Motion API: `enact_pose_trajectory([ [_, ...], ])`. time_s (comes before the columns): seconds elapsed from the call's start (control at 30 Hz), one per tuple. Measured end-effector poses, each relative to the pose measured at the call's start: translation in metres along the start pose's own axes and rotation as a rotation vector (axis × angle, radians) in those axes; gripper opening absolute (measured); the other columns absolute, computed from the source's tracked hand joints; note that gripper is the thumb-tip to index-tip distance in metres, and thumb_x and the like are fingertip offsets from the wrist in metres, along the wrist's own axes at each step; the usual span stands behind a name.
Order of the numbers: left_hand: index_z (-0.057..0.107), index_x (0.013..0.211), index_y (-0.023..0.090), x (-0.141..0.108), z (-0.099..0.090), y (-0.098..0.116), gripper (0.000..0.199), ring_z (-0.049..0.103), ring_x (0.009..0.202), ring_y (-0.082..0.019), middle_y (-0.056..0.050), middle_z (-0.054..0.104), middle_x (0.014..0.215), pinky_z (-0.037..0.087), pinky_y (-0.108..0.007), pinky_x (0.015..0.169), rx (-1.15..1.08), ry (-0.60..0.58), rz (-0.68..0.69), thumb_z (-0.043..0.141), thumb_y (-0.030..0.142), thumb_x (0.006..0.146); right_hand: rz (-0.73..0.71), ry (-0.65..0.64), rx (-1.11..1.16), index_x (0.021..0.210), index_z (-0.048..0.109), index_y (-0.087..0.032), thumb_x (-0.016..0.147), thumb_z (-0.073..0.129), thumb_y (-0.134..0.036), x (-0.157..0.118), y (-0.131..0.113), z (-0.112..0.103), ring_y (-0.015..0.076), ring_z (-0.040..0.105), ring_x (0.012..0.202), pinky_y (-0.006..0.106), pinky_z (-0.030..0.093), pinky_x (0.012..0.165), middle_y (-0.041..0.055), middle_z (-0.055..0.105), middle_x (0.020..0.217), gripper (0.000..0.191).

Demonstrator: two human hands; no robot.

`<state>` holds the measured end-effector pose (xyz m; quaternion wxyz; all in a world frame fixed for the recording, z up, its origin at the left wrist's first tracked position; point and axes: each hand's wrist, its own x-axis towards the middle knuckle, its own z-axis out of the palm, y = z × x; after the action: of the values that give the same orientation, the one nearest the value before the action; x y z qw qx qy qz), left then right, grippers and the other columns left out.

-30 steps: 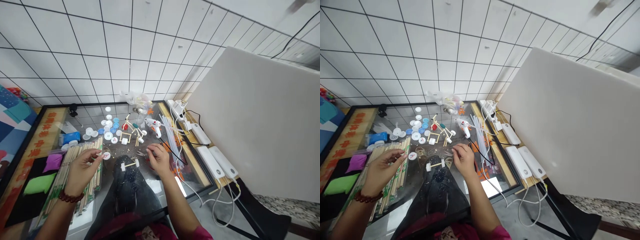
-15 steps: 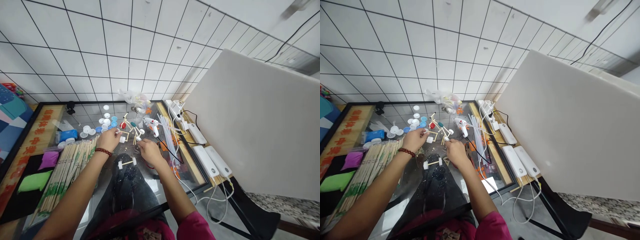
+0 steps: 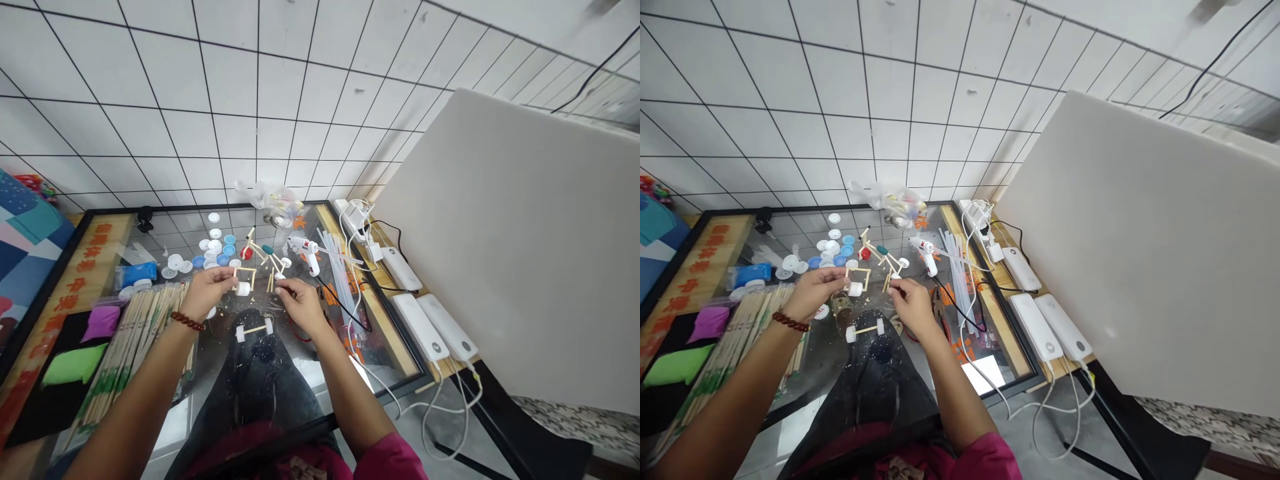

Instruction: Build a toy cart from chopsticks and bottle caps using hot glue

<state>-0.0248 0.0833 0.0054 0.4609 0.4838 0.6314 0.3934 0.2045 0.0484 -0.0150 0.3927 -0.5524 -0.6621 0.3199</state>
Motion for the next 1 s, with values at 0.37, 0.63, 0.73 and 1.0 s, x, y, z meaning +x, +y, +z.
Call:
enact_pose_trajectory([
  [0.37, 0.08, 0.082, 0.018, -0.06, -0.002, 0.011, 0.033, 0.056, 0.064, -0.011, -0.002, 0.068, 0.071, 0.046, -0.024, 0.06, -0.396, -0.107, -0.077, 0.09, 0.031, 0.054, 0.262, -0.106, 0.644, 0.094, 0.078, -0.02, 0.078, 0.071, -0.045, -0.003, -0.02, 0.013, 0.0134, 0.058, 0.065, 0.028, 0.048, 0.068, 0.0019, 0.071, 0.079, 0.03],
  [0.63, 0.081, 0.085, 0.02, -0.068, 0.005, 0.005, 0.033, 0.062, 0.07, -0.014, -0.003, 0.074, 0.08, 0.051, -0.025, 0.067, -0.415, -0.115, -0.061, 0.09, 0.032, 0.056, 0.273, -0.05, 0.7, 0.072, 0.076, -0.02, 0.066, 0.081, -0.039, -0.008, -0.024, 0.022, 0.0125, 0.052, 0.057, 0.027, 0.045, 0.059, -0.0004, 0.065, 0.062, 0.021],
  [0.73, 0.081, 0.086, 0.019, -0.07, 0.009, 0.001, 0.035, 0.062, 0.072, -0.014, -0.005, 0.075, 0.084, 0.051, -0.025, 0.068, -0.429, -0.106, -0.066, 0.09, 0.036, 0.057, 0.256, 0.005, 0.685, 0.07, 0.075, -0.02, 0.065, 0.081, -0.038, -0.009, -0.023, 0.025, 0.0123, 0.051, 0.055, 0.026, 0.043, 0.057, -0.0015, 0.062, 0.057, 0.02],
  [1.0, 0.078, 0.077, 0.015, -0.07, 0.011, -0.003, 0.035, 0.062, 0.067, -0.013, -0.004, 0.069, 0.072, 0.054, -0.025, 0.062, -0.741, -0.097, -0.266, 0.093, 0.034, 0.052, 0.19, -0.129, 0.812, 0.098, 0.076, -0.022, 0.081, 0.069, -0.054, -0.018, -0.032, 0.024, 0.0137, 0.058, 0.064, 0.028, 0.048, 0.064, 0.0024, 0.07, 0.077, 0.037],
])
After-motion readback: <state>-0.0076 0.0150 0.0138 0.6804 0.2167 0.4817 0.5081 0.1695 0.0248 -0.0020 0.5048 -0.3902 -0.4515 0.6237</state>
